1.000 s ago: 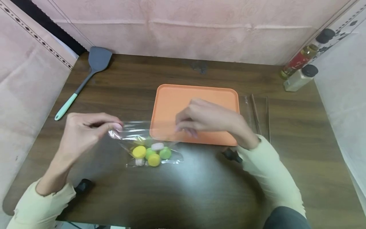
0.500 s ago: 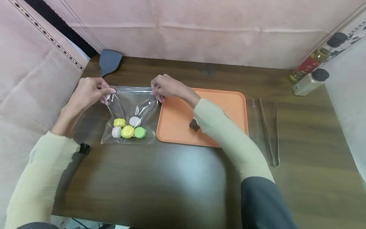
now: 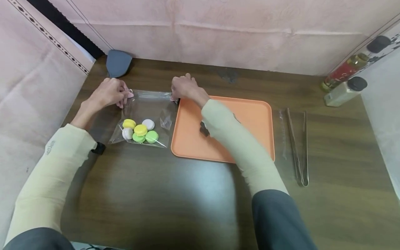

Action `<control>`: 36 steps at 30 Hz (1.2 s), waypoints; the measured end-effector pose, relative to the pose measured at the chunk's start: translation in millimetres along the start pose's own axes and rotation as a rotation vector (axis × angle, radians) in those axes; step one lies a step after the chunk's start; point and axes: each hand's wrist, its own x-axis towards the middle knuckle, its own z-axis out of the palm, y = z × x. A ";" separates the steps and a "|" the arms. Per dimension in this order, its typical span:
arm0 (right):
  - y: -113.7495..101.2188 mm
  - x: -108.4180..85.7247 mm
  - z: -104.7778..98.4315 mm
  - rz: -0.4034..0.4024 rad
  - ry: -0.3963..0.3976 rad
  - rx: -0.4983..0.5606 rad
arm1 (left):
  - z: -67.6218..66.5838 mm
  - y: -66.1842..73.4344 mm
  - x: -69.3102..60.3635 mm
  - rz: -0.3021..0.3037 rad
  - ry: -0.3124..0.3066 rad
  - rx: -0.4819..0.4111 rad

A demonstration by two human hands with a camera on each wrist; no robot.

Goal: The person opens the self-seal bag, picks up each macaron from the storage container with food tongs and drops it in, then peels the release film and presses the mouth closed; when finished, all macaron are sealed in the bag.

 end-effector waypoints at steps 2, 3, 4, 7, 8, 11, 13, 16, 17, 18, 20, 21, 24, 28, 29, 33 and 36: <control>-5.5 1.9 -3.9 0.084 -0.050 -0.036 | -2.5 0.1 3.3 -0.018 -0.035 0.006; -7.9 2.7 -5.9 0.127 -0.071 -0.055 | -3.8 0.4 4.8 -0.033 -0.056 0.005; -9.1 3.9 -7.8 0.163 -0.089 -0.077 | -4.9 0.4 6.4 -0.050 -0.075 0.004; -7.6 6.0 -12.5 0.251 -0.119 -0.115 | -8.2 -0.6 10.6 -0.125 -0.147 -0.016; -5.8 5.9 -13.8 0.269 -0.124 -0.118 | -8.9 -0.7 11.8 -0.159 -0.171 -0.023; 1.4 5.9 -16.0 0.318 -0.146 -0.097 | -10.8 -0.9 14.5 -0.258 -0.240 -0.072; 5.6 6.3 -17.4 0.337 -0.160 -0.093 | -11.0 -0.1 16.7 -0.297 -0.261 -0.097; 9.6 7.6 -19.6 0.353 -0.169 -0.089 | -11.2 0.8 20.4 -0.314 -0.263 -0.109; 10.4 7.3 -20.7 0.347 -0.169 -0.082 | -11.7 1.3 21.3 -0.311 -0.258 -0.101; 12.4 7.6 -21.1 0.329 -0.163 -0.067 | -12.2 1.5 22.2 -0.308 -0.253 -0.088; 16.8 4.5 -22.4 0.279 -0.128 0.012 | -14.0 0.9 22.0 -0.293 -0.238 -0.029; 20.0 1.9 -22.9 0.235 -0.096 0.056 | -14.8 0.4 20.9 -0.288 -0.230 -0.007; 32.5 -16.0 -26.0 0.079 0.059 0.183 | -15.5 -2.3 15.3 -0.267 -0.191 0.050; 46.2 -70.4 -33.6 -0.097 0.350 0.202 | -14.9 -0.3 -3.4 -0.256 -0.084 0.044; 48.1 -90.2 -34.5 -0.120 0.419 0.197 | -15.4 2.6 -11.2 -0.238 -0.036 0.050; 54.6 -177.8 -27.4 -0.171 0.678 0.102 | -14.2 29.6 -49.9 -0.042 0.258 0.147; 56.8 -231.3 -14.4 -0.154 0.796 0.041 | -6.1 61.0 -80.1 0.128 0.444 0.233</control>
